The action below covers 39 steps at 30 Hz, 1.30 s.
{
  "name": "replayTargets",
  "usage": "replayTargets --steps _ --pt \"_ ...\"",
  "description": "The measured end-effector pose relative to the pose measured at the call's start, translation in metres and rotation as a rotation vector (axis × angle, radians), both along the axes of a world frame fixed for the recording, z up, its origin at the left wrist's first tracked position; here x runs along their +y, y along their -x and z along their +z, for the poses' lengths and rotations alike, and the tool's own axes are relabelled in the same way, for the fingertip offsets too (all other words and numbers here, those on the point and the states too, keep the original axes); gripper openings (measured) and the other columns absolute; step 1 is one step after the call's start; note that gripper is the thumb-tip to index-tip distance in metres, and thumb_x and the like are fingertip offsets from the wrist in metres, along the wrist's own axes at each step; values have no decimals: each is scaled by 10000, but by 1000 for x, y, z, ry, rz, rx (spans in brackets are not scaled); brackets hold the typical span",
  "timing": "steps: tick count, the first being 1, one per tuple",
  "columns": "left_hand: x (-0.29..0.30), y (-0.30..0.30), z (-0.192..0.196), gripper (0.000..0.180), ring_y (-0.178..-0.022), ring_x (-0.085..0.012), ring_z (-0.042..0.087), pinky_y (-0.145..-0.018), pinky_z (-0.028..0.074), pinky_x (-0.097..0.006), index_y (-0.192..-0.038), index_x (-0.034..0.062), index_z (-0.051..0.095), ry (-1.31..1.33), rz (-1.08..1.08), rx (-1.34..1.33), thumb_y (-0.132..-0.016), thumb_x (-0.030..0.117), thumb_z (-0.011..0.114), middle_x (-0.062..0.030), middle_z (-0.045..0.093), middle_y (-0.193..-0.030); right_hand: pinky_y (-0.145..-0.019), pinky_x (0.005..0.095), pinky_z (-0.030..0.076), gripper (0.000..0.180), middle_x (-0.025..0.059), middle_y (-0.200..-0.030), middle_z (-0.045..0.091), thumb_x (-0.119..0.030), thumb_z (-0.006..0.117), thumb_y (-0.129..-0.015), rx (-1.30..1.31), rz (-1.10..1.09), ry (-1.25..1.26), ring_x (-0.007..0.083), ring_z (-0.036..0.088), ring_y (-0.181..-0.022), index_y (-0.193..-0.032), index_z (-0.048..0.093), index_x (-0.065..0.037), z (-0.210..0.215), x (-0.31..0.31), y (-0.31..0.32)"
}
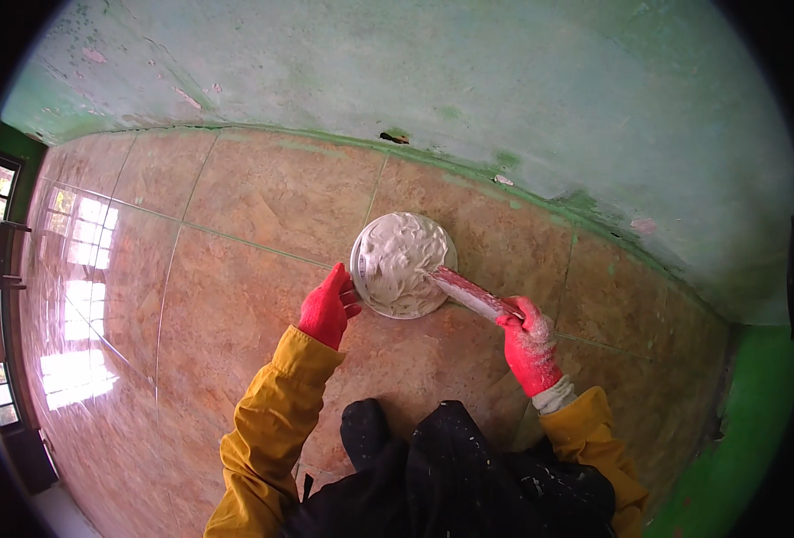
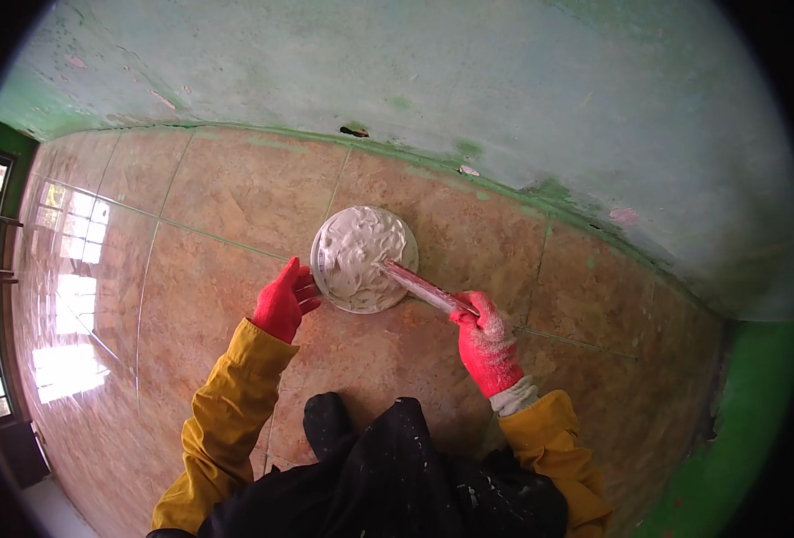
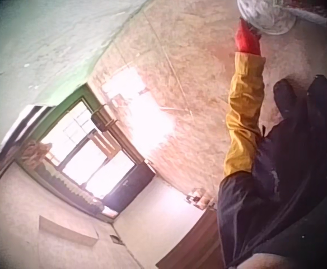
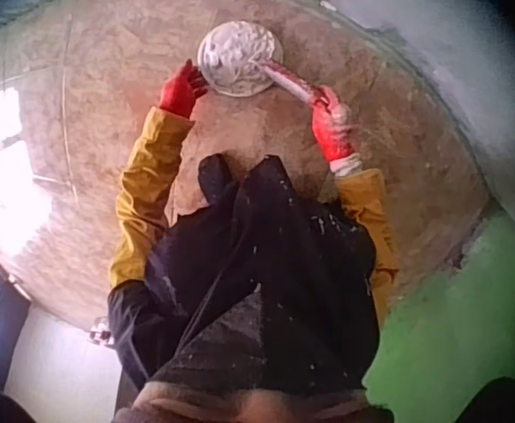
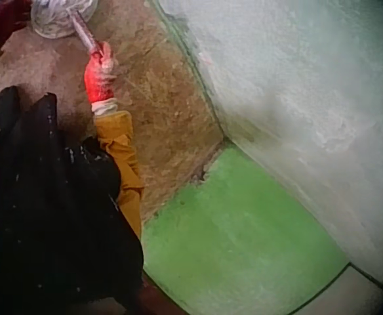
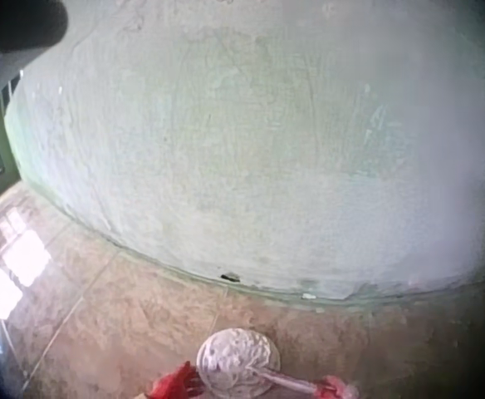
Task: The person scoops plaster from a lid using a putty knife and spreads it over damaged areas on the wall.
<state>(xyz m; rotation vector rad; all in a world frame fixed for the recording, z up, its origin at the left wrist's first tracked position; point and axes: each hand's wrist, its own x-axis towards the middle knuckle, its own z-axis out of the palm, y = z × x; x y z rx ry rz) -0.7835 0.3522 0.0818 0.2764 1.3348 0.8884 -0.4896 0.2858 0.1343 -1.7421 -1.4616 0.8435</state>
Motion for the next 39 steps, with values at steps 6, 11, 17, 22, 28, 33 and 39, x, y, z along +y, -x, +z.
replayTargets --steps 6,11,17,22,28,33,39 --pt "2 1 4 438 -851 -206 588 -735 479 -331 -1063 19 542 8 30 -25 -884 418 520 -86 613 -970 -702 341 463 167 141 -824 620 -102 560 -820 -14 -16 28 270 613 -772 -970 570 -30 0 -1 15" --pt "-1 6 -6 405 -823 -204 588 -741 479 -328 -1048 32 544 8 95 -80 -878 400 541 -85 614 -948 -690 352 462 163 159 -821 615 -115 561 -819 -37 -25 74 298 609 -771 -954 563 -24 2 -5 31" --pt "-5 11 -7 426 -831 -213 590 -757 484 -330 -1057 19 540 32 183 -61 -875 404 545 -97 612 -956 -669 344 457 180 152 -813 618 -114 571 -823 10 -82 114 265 609 -748 -968 553 -8 -11 -13 44" --pt "-15 21 -11 445 -864 -216 581 -776 482 -330 -1080 12 531 -27 213 -94 -868 402 560 -106 600 -998 -661 286 449 195 75 -823 608 -89 581 -829 301 -245 161 143 566 -732 -997 540 1 -30 -23 51" --pt "-59 31 -24 386 -857 -182 558 -767 465 -318 -1123 47 530 -69 368 -172 -868 332 579 -79 582 -1004 -629 235 421 186 20 -830 579 -73 586 -828 578 -404 274 95 512 -710 -997 539 -12 -23 -31 67" --pt "-138 3 -4 288 -788 -172 566 -743 479 -322 -1075 59 560 24 88 -144 -871 261 585 -50 583 -875 -563 212 413 177 18 -821 577 -73 580 -828 643 -446 314 93 518 -656 -998 543 -38 -15 -42 73" --pt "-164 -35 27 388 -808 -144 577 -761 449 -268 -1147 14 536 96 -396 -155 -883 296 572 -64 615 -950 -571 237 451 217 36 -924 583 -100 554 -853 845 -482 419 123 564 -750 -1064 542 -50 -7 -65 79"
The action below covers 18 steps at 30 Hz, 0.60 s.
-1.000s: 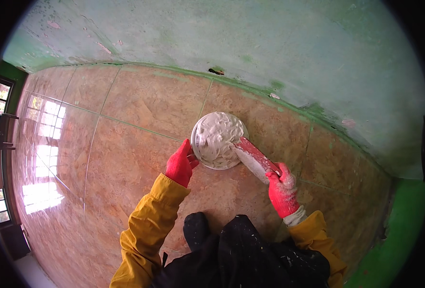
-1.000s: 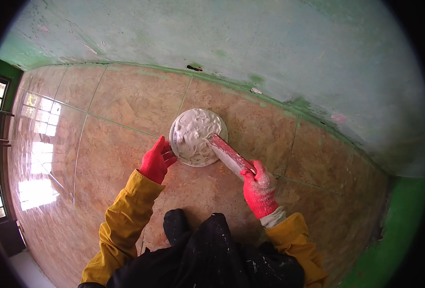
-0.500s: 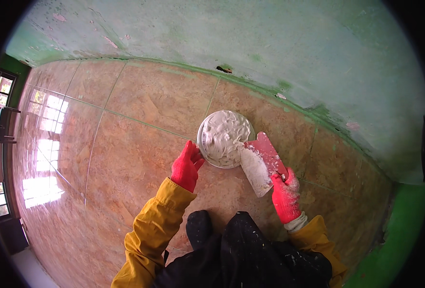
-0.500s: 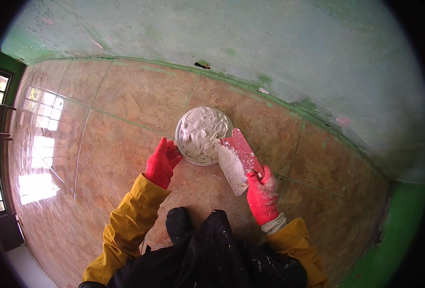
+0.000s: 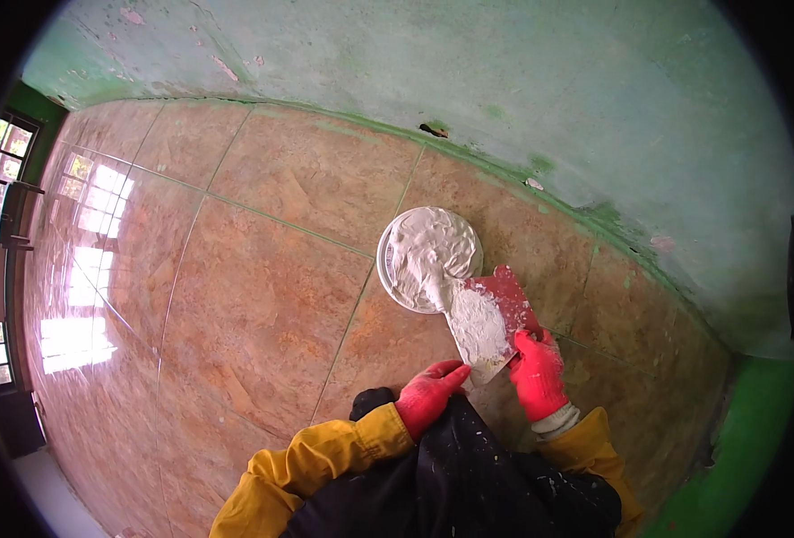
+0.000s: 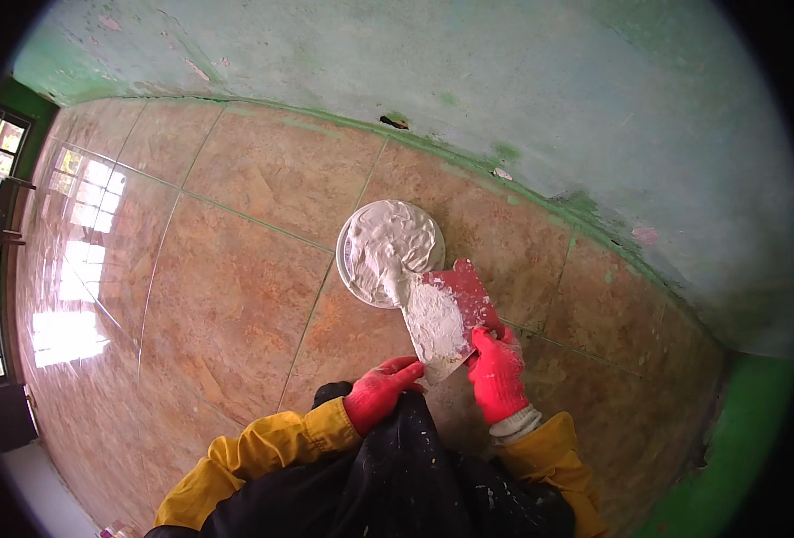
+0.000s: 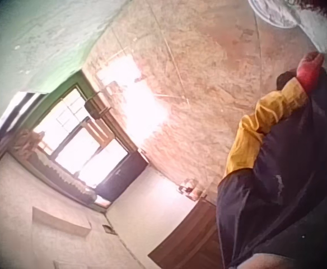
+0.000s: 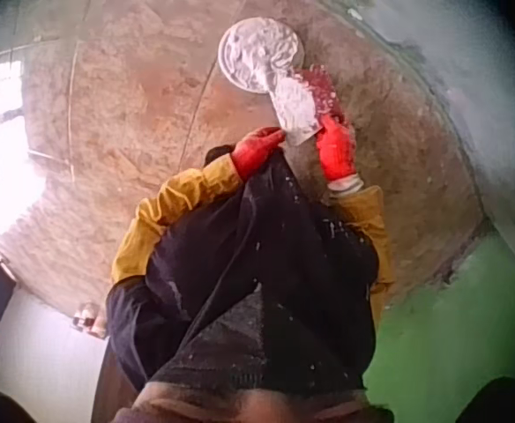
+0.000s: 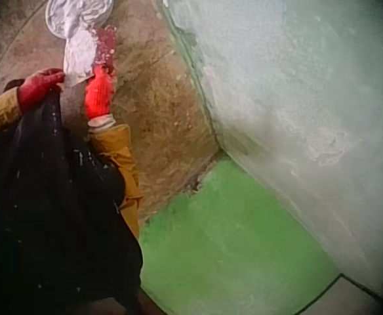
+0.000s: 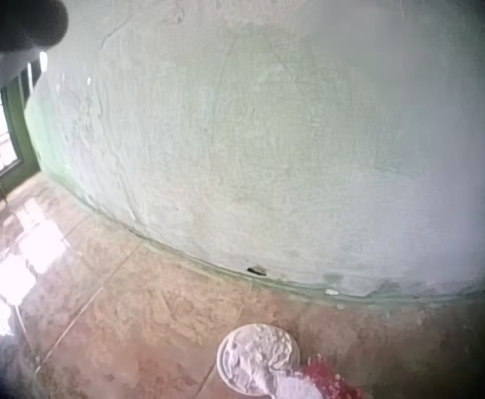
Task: The person scoops plaster from a lid using a putty knife and spreads it over damaged areas on the wall.
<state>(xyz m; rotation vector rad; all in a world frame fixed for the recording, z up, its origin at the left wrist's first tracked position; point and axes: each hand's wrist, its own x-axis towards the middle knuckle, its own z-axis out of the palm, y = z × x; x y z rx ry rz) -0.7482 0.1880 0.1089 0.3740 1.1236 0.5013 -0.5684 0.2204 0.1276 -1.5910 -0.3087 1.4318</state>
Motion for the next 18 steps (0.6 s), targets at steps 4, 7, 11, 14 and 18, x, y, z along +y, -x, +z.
replayTargets --steps 4,7,11,14,18 --pt "8 1 21 450 -839 -111 578 -767 446 -249 -1182 -22 518 -26 -52 -106 -896 323 553 -58 623 -1005 -439 241 380 158 16 -807 564 -137 562 -851 123 -65 -26 115 515 -589 -994 551 -73 -11 -14 7" --pt "13 0 25 427 -859 -114 587 -790 448 -250 -1169 -16 535 -19 50 -143 -900 315 548 -55 635 -1012 -442 232 377 142 11 -775 568 -161 553 -863 116 71 119 112 495 -548 -989 560 -97 -7 -19 2" --pt "12 0 25 386 -900 -122 598 -825 450 -257 -1142 -13 560 -53 152 -179 -895 283 560 -63 647 -1034 -470 219 379 134 0 -764 575 -160 531 -877 6 171 43 104 495 -556 -996 568 -111 -5 -21 7" --pt "13 5 34 362 -865 -112 600 -799 454 -256 -1112 -8 586 -128 125 -65 -883 272 581 -60 660 -990 -597 227 436 225 32 -910 587 -154 518 -888 31 153 7 123 536 -702 -1103 540 -92 -7 -24 8" --pt "20 21 55 343 -840 -102 600 -776 455 -258 -1080 -5 607 -134 66 76 -880 274 582 -61 670 -946 -915 283 389 460 108 -1247 467 -30 513 -849 -298 335 -333 198 465 -1112 -1293 395 -50 5 -18 7"
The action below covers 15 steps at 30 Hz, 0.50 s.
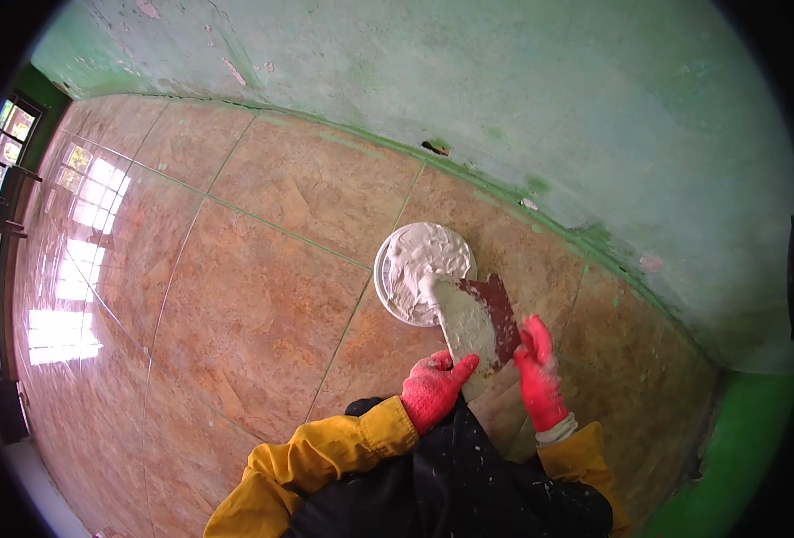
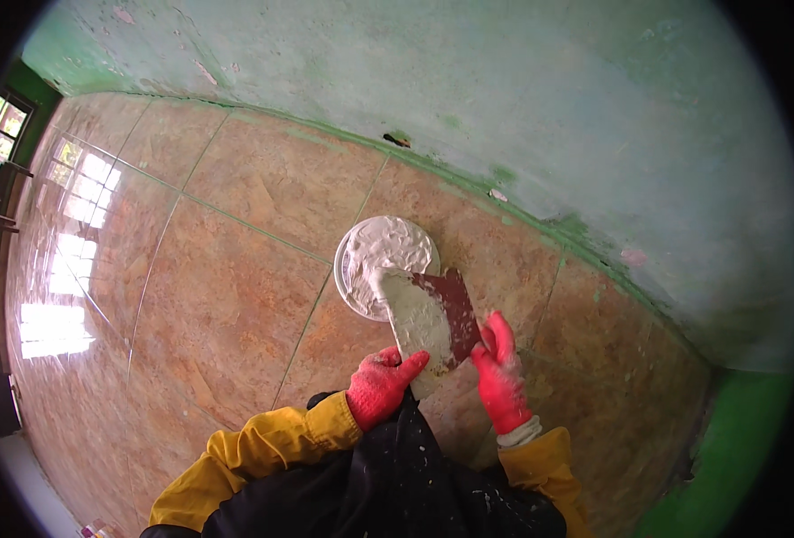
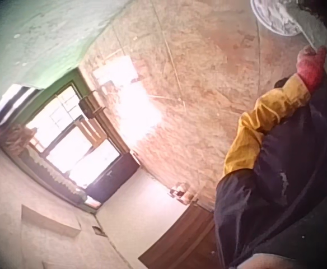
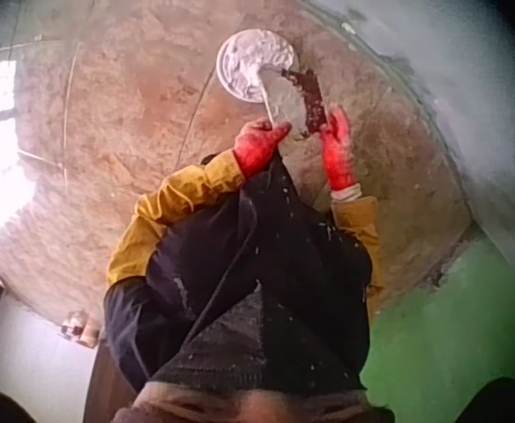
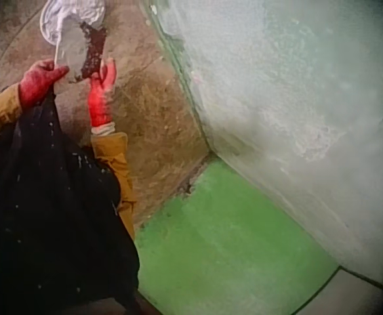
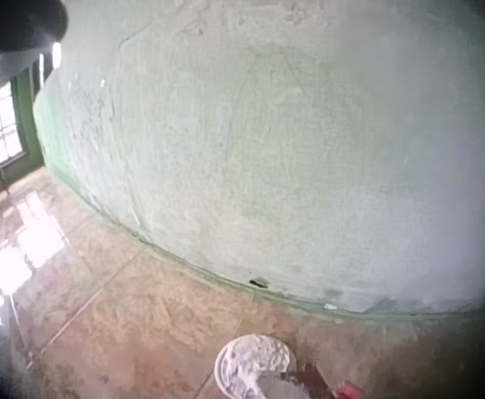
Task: The person scoops plaster from a lid using a putty knife and spreads it over damaged areas on the wall.
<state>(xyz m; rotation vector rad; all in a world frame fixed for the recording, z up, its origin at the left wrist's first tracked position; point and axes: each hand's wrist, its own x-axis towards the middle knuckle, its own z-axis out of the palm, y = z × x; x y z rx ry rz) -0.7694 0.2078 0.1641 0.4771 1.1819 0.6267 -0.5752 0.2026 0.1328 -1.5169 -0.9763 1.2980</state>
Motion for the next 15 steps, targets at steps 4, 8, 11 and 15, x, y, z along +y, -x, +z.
replayTargets --steps 4,8,11,15 --pt "10 15 23 312 -812 -79 595 -754 468 -249 -1061 3 619 -105 -119 64 -880 255 585 -48 670 -934 -1014 336 340 625 154 -1366 375 101 504 -740 -466 452 -238 283 351 -1280 -1328 358 -52 37 21 -1" --pt "45 32 33 314 -807 -71 587 -747 465 -246 -1056 8 623 -209 -52 -53 -867 258 601 -31 669 -918 -1015 406 347 688 136 -1374 365 84 565 -668 -892 740 -408 342 326 -1283 -1311 393 -89 55 59 9" --pt "95 58 43 313 -765 -69 583 -704 472 -252 -988 2 638 -301 -170 113 -846 281 620 -23 665 -830 -1013 423 349 683 117 -1354 397 53 615 -646 -966 664 -421 346 334 -1275 -1285 433 -104 67 90 35" --pt "176 87 55 358 -589 -134 606 -543 478 -283 -831 -11 629 -209 -271 111 -833 344 590 -86 621 -665 -1002 420 365 720 101 -1343 413 40 651 -599 -1095 660 -630 323 351 -1269 -1273 456 -121 64 165 55"
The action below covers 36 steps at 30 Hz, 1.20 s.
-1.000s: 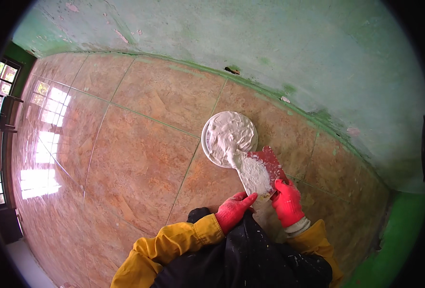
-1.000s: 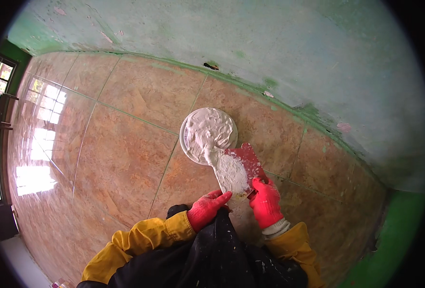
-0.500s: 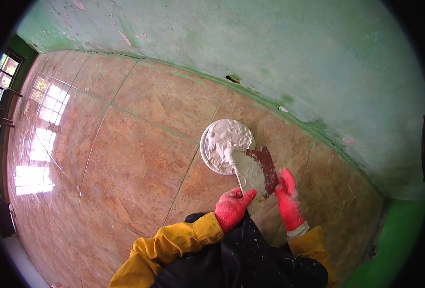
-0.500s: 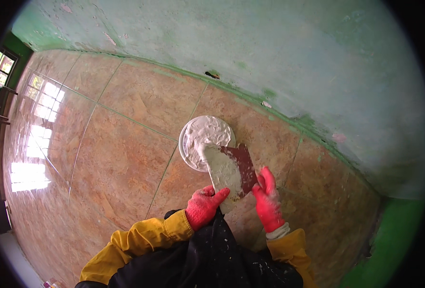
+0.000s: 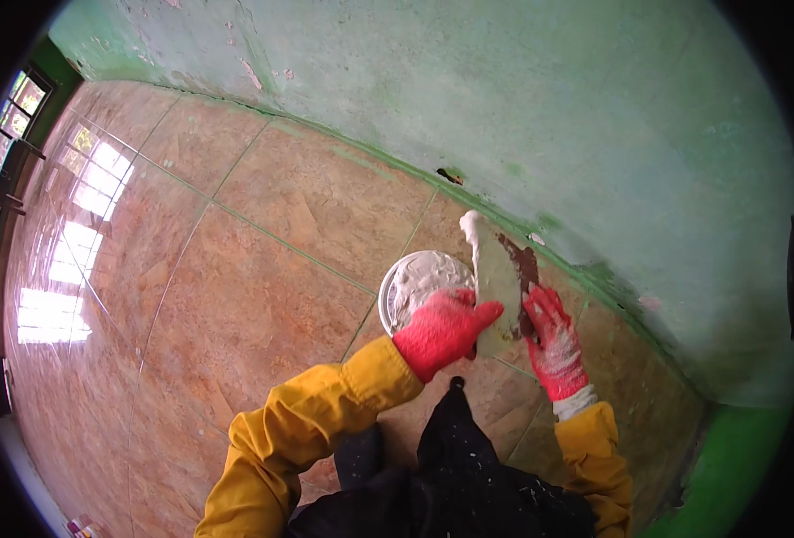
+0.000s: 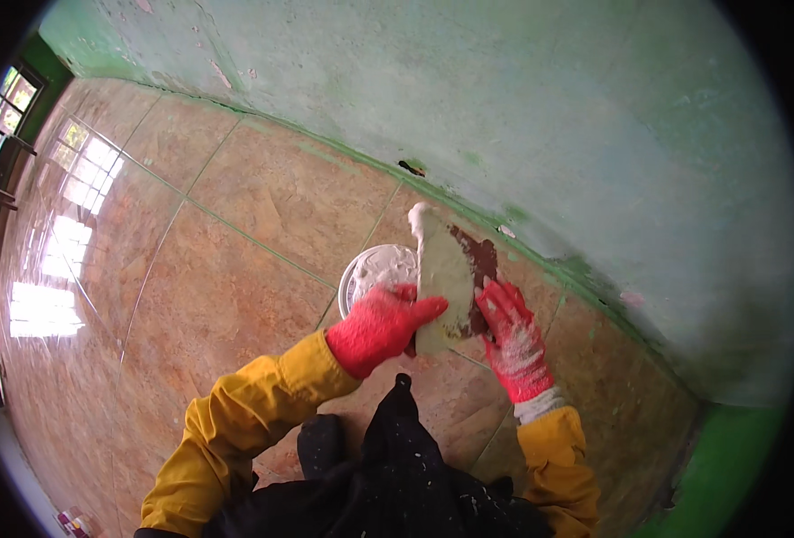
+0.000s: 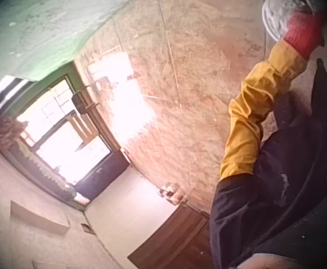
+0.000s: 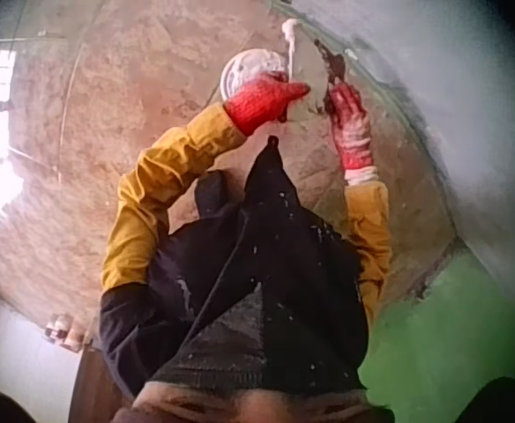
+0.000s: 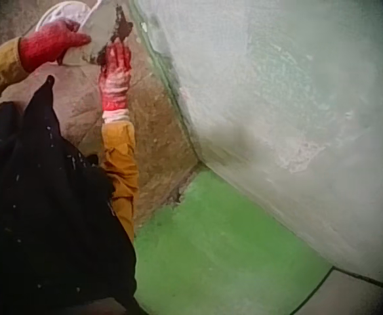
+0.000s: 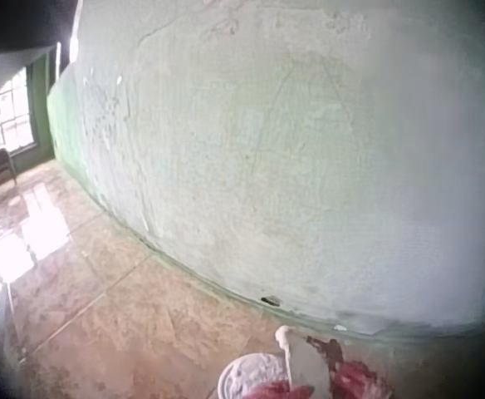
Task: The person scoops plaster from a lid using a putty knife and spreads it over damaged areas on the wall.
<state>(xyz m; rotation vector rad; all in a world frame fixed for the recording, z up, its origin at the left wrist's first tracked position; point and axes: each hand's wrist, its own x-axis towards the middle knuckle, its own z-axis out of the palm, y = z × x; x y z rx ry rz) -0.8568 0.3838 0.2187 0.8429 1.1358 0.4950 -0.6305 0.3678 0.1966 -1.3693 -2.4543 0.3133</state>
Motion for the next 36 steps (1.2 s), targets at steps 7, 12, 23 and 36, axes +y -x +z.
replayTargets --steps 7,12,23,36 --pt "129 71 -48 453 -506 -113 546 -486 433 -230 -922 -6 618 -30 217 -276 -868 434 523 -58 594 -631 -956 383 412 539 142 -1239 509 91 549 -675 21 -85 42 320 484 -1144 -1189 526 -72 -33 144 80" --pt "162 128 -116 635 -554 -125 539 -527 445 -245 -967 18 605 181 414 -467 -870 608 391 -76 605 -746 -903 378 456 484 159 -1208 532 88 530 -706 15 2 -3 318 531 -1089 -1171 530 -46 -80 211 154" --pt "76 240 -203 543 -646 -90 557 -563 456 -218 -1166 5 531 325 -45 -656 -950 464 338 -36 608 -891 -771 374 489 301 170 -1010 629 -51 505 -830 66 -216 111 327 621 -886 -1124 568 -34 -131 264 279" --pt "-33 300 -275 576 -654 -105 547 -565 428 -224 -1181 11 531 697 -175 -977 -949 487 305 -37 631 -919 -689 432 470 268 207 -855 626 -197 538 -848 -61 -325 125 373 603 -799 -1048 583 -23 -113 262 347"
